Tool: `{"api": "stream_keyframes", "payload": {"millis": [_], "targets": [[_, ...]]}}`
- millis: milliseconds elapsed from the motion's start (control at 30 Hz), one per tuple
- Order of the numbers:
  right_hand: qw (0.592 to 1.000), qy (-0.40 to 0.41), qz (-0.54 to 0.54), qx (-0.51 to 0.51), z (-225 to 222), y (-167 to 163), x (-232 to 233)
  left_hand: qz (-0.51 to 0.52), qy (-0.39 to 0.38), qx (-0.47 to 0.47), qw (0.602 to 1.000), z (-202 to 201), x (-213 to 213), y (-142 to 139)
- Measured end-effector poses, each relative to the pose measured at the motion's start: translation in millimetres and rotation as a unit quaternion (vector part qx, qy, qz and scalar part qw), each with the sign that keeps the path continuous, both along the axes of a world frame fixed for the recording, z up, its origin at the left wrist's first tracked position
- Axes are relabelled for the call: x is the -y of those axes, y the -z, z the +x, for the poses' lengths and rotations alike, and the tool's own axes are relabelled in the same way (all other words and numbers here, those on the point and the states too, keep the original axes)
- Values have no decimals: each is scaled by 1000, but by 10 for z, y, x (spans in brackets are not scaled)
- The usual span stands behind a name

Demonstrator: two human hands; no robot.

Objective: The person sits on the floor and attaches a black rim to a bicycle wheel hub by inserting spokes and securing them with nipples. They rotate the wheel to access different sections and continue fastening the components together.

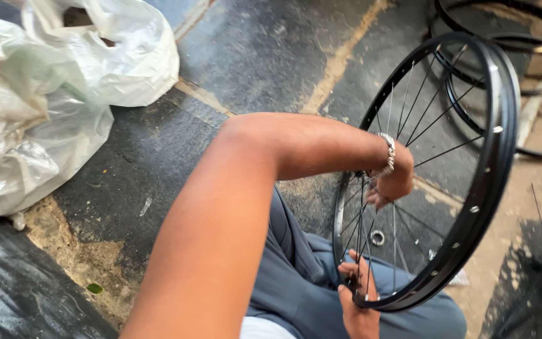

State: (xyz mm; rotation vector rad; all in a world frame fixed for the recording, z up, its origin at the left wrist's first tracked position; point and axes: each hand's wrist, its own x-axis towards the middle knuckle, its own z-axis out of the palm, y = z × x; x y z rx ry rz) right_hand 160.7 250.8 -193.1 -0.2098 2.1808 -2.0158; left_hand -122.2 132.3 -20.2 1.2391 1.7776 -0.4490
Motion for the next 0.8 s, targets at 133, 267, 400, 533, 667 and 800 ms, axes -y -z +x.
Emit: {"api": "stream_keyframes", "payload": {"millis": [133,267,400,533,667,800], "targets": [[997,9,77,-27,-32,310,-98,-105,-77,82,988,-9,71,206],[997,0,81,13,-152,588,-139,-63,-127,121,983,49,144,260],[999,12,46,-22,-203,739,-92,-42,-54,12,998,92,108,303],[997,73,0,-31,-162,814,-47,-20,-30,-78,996,102,56,537],[973,89,26,-210,-236,846,-41,7,-22,-79,997,113,-9,813],[974,180,40,-129,-228,840,6,139,-138,-28,980,95,107,900]]}}
